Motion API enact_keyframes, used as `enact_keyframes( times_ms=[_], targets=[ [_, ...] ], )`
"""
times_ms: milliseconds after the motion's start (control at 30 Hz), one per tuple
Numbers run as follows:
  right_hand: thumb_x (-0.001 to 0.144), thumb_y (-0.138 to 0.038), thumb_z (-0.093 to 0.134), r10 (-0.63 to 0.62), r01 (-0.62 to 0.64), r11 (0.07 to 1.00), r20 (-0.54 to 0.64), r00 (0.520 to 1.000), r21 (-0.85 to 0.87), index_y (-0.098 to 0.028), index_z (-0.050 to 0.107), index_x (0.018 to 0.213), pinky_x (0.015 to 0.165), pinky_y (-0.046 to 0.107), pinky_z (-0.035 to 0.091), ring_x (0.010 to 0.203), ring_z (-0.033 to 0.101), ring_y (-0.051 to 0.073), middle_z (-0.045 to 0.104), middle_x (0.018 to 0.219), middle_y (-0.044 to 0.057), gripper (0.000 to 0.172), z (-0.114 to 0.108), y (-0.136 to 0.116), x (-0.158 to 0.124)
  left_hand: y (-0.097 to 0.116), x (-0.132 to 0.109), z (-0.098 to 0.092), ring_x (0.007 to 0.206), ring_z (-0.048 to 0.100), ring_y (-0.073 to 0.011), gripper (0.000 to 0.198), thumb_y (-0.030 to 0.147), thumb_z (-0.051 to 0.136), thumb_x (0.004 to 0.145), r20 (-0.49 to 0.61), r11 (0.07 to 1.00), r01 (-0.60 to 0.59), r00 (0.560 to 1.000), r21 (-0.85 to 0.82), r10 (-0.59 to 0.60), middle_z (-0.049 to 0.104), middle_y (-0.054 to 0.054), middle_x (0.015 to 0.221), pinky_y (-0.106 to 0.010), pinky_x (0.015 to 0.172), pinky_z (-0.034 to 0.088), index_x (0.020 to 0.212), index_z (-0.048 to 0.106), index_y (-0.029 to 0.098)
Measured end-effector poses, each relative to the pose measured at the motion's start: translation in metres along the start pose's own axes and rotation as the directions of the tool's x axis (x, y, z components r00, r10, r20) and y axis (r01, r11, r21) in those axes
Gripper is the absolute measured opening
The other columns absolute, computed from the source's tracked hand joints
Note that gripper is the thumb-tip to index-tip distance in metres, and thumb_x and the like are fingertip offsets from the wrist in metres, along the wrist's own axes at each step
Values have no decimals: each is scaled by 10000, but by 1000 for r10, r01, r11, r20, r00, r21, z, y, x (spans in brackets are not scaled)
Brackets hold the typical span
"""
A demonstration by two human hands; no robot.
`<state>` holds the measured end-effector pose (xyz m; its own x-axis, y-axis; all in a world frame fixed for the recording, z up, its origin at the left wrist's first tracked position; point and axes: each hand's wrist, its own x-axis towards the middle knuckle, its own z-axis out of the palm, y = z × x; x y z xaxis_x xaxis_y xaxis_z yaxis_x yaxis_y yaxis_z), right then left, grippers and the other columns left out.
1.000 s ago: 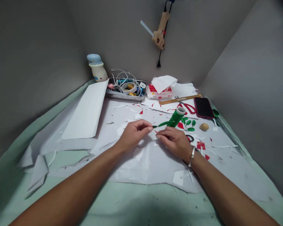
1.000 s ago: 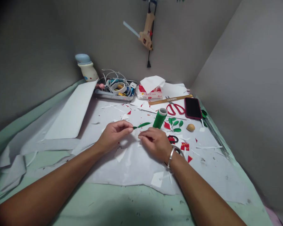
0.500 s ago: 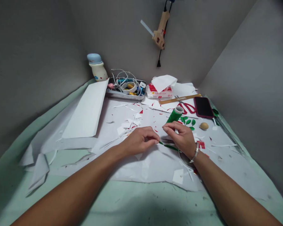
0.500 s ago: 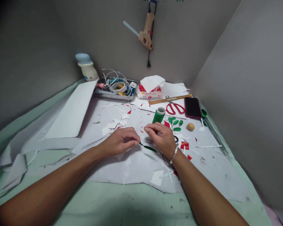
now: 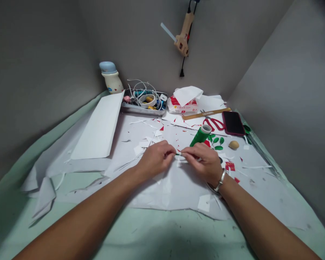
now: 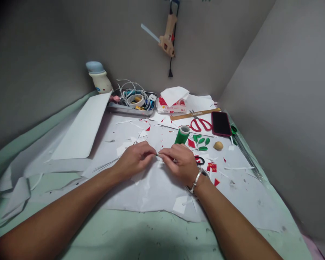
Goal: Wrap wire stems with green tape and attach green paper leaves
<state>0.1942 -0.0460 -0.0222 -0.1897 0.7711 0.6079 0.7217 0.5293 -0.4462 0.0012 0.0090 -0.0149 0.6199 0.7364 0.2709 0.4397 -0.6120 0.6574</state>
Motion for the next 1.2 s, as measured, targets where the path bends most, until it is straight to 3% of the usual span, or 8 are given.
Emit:
enact_keyframes(
  times_ms=[133,333,533,667,800,967,1067,1200],
  targets=[
    [876,-311,605,234,-216,957,-79,969,194,-216,719,817,612,287,438,611,536,140,669,711,17,160,-1,13,2,4,-1,-3,783,588,-148,178,155,532,853,153,981,-112,979,-156,136,653,-29,850,-281,744,451,886,704,191],
    [825,-395,649,445,-440,819,75,892,368,-189,720,804,622,274,486,664,610,155,716,776,27,219,0,21,4,9,1,-10,816,606,-153,138,234,579,847,167,927,20,985,-374,46,665,-28,866,-296,800,459,856,710,192],
    [866,-234,598,133,-154,974,127,983,169,-203,732,845,674,283,447,707,607,148,702,776,26,140,7,9,-2,0,4,-7,770,596,-154,188,338,622,836,21,836,169,982,-522,-185,670,-28,840,-291,733,459,883,678,165],
    [898,-242,576,-84,85,996,153,985,4,-205,731,860,651,308,385,632,534,141,630,660,13,164,6,-1,-3,-4,5,-3,779,583,-162,133,256,591,841,-129,943,187,965,-275,-229,651,-38,840,-297,730,438,845,681,159],
    [894,-248,593,0,-1,998,14,1000,59,-200,726,845,634,294,394,617,526,135,634,655,11,150,0,1,0,-2,2,-1,779,575,-164,158,173,549,840,8,999,40,999,-33,-40,630,-31,825,-297,725,430,852,707,179],
    [866,-289,628,277,-258,931,-41,960,257,-203,716,809,642,273,453,663,581,143,687,745,19,135,-3,17,2,5,0,-4,804,605,-144,164,169,557,847,233,962,-28,968,-270,94,654,-18,848,-283,774,458,876,716,196],
    [864,-293,627,297,-299,918,46,954,260,-201,721,823,638,270,466,680,605,148,696,766,23,137,1,20,1,6,2,-8,805,614,-141,122,233,593,847,187,902,71,982,-425,11,670,-17,858,-292,793,468,870,704,189],
    [878,-217,586,67,-89,986,159,985,138,-203,726,838,683,281,452,710,610,147,700,778,28,146,7,10,-2,1,5,-8,814,615,-160,154,315,611,845,12,883,153,986,-444,-165,684,-25,853,-305,776,471,868,682,180]
  ],
)
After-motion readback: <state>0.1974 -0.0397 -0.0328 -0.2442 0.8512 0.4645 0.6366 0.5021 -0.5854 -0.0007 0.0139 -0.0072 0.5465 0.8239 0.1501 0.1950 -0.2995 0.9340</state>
